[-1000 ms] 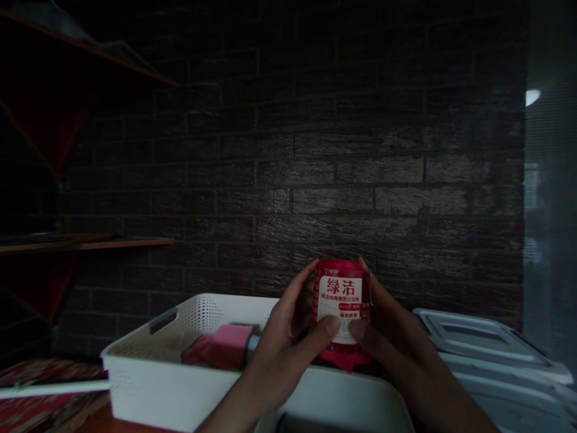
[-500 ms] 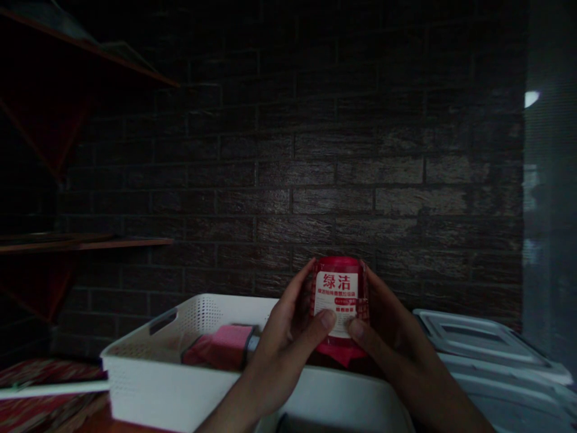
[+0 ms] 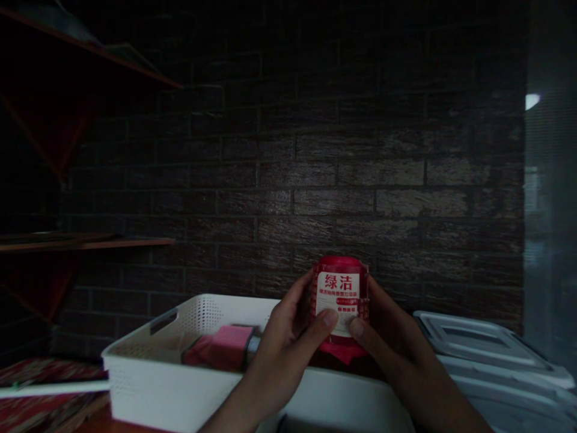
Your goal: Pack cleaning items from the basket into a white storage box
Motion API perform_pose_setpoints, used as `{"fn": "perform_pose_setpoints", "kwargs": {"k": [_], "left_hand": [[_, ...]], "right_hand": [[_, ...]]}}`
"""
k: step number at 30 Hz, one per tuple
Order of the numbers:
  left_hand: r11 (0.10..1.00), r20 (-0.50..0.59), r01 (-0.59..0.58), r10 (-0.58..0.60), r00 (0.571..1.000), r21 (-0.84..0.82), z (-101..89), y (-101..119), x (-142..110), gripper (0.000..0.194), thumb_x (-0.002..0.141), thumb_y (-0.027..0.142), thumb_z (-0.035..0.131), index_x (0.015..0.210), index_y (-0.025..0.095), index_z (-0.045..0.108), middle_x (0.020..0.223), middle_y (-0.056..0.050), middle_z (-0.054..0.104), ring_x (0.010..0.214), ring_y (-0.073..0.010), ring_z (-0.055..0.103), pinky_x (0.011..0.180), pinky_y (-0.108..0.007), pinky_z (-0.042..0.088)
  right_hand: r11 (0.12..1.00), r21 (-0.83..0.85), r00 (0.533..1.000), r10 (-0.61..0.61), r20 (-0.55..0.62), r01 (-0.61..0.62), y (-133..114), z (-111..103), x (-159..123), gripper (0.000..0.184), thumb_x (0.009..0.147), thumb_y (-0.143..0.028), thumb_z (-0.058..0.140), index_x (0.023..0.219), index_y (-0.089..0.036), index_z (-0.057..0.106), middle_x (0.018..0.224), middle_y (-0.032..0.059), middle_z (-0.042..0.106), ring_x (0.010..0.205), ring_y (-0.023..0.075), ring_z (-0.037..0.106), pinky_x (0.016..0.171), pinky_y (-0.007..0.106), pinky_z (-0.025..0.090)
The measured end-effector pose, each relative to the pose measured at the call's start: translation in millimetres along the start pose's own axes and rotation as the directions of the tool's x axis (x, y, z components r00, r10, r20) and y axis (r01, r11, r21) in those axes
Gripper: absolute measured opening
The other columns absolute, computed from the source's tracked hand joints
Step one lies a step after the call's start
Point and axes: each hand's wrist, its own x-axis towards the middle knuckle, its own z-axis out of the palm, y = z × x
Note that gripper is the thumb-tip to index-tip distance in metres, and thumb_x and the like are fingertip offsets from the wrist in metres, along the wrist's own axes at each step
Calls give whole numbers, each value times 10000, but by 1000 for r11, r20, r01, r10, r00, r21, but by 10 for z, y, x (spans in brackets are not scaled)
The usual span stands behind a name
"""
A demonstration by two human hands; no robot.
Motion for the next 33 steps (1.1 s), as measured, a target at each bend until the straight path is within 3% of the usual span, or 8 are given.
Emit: {"fn": "perform_pose_setpoints", "kwargs": {"k": [5, 11, 15, 21, 29, 33], "left_hand": [[999, -4, -28, 28, 1000, -14, 0, -20, 30, 649, 867, 290, 746, 1450, 222, 470, 1437, -137, 584, 1272, -303, 598, 1081, -430, 494], [999, 16, -44, 44, 999, -16, 0, -18, 36, 674, 860, 264, 755, 1454, 219, 440, 1411, -138, 598, 1231, -281, 618, 1078, -445, 489], [999, 14, -40, 40, 999, -11, -9, -30, 31, 691, 853, 266, 760, 1461, 220, 435, 1410, -135, 599, 1234, -280, 616, 1085, -452, 479], [999, 3, -44, 44, 999, 9, -12, -21, 26, 678, 845, 258, 766, 1448, 225, 457, 1408, -137, 598, 1225, -281, 619, 1086, -463, 473], [999, -2, -51, 51, 999, 12, -4, 3, 27, 689, 837, 252, 769, 1459, 232, 473, 1406, -134, 605, 1221, -289, 626, 1060, -456, 495], [999, -28, -50, 50, 998, 16, 8, 16, 21, 689, 836, 231, 771, 1458, 235, 476, 1414, -116, 607, 1245, -278, 615, 1067, -413, 497]], "right_hand": [[988, -144, 995, 46, -93, -59, 54, -43, -43, 626, 935, -427, 669, 1506, -442, 412, 1607, -40, 373, 1463, 281, 380, 1190, 522, 349], [998, -47, 998, 37, -44, -39, -19, -9, -40, 611, 934, -399, 677, 1490, -460, 431, 1563, -35, 449, 1384, 253, 496, 1135, 453, 444], [997, -44, 997, 65, -44, -67, 16, -22, -46, 620, 935, -410, 671, 1498, -459, 416, 1559, -20, 455, 1363, 269, 518, 1076, 468, 501], [994, -96, 997, 44, -71, -51, 42, -50, -52, 626, 931, -421, 674, 1501, -451, 416, 1585, -26, 414, 1415, 280, 451, 1156, 511, 404], [994, -76, 997, 72, -38, -75, 6, -36, -52, 581, 947, -429, 647, 1488, -457, 434, 1582, -34, 418, 1391, 287, 486, 1041, 476, 529], [991, -129, 998, 28, -59, -36, 18, -36, -45, 575, 942, -420, 661, 1477, -449, 453, 1583, -49, 413, 1433, 270, 432, 1124, 473, 455]]}}
